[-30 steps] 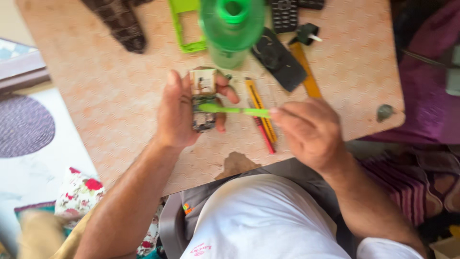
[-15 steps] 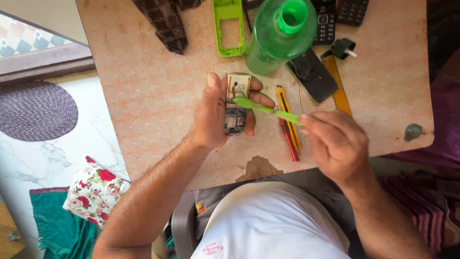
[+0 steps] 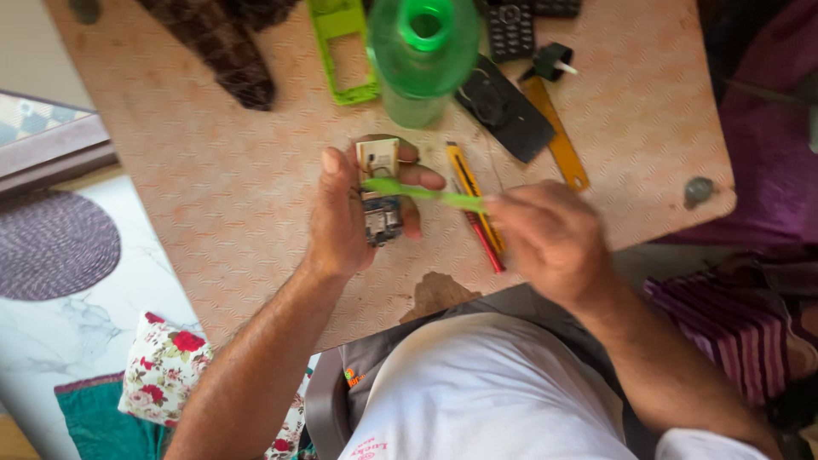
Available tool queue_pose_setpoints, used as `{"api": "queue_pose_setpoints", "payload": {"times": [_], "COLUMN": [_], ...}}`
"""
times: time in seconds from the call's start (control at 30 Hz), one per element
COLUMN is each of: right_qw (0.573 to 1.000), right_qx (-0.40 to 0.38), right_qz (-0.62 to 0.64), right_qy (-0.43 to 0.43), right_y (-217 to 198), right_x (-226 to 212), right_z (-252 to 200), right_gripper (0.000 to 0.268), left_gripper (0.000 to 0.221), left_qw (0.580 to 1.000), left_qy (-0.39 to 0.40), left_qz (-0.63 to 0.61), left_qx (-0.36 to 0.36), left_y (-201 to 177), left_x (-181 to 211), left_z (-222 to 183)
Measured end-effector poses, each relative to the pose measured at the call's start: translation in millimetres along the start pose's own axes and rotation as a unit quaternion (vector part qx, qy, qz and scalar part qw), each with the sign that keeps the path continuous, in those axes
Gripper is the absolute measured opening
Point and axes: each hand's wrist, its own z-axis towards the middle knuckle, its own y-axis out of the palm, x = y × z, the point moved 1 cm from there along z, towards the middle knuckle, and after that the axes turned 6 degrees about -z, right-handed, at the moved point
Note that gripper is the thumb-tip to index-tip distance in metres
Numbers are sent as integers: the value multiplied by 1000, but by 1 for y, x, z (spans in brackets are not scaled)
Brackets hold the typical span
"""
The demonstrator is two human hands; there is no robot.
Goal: The person removes the back cover and battery of a mobile phone, uses a screwdriver to take out internal components, and cleans the circuit board with a toothbrush and liquid from a green bottle.
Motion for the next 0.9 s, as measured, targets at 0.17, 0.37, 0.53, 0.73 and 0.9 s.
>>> {"api": "queue_pose_setpoints", "payload": {"times": [0.17,0.37,0.53,0.73,0.9], "right_qw": [1000,1000,1000,1000,999], "right_qx": [4,2,4,0,-18], "right_qz": [-4,9,-3,-6,-18], "right_qy": [-8,-6,-3,-5,-28], "right_y": [-4,-1,-5,-2,-5], "right_x": [6,4,2,-4,-8], "right_z": [-5,-7,-5,-1,6], "right_gripper": [27,27,25,26,25], "left_gripper": [87,88,89,94,96], "left_qw": [1000,1000,1000,1000,999], "left_qy": [-7,-2,2,-6,-19], "left_qz": [-22,18,-8,-16,-40], "left_qx": [11,12,7,-12,-23], "left_y": [1,0,1,-3,-5], "left_x": [0,-1,0,2,4], "left_z": [2,-1,-2,1,3]}}
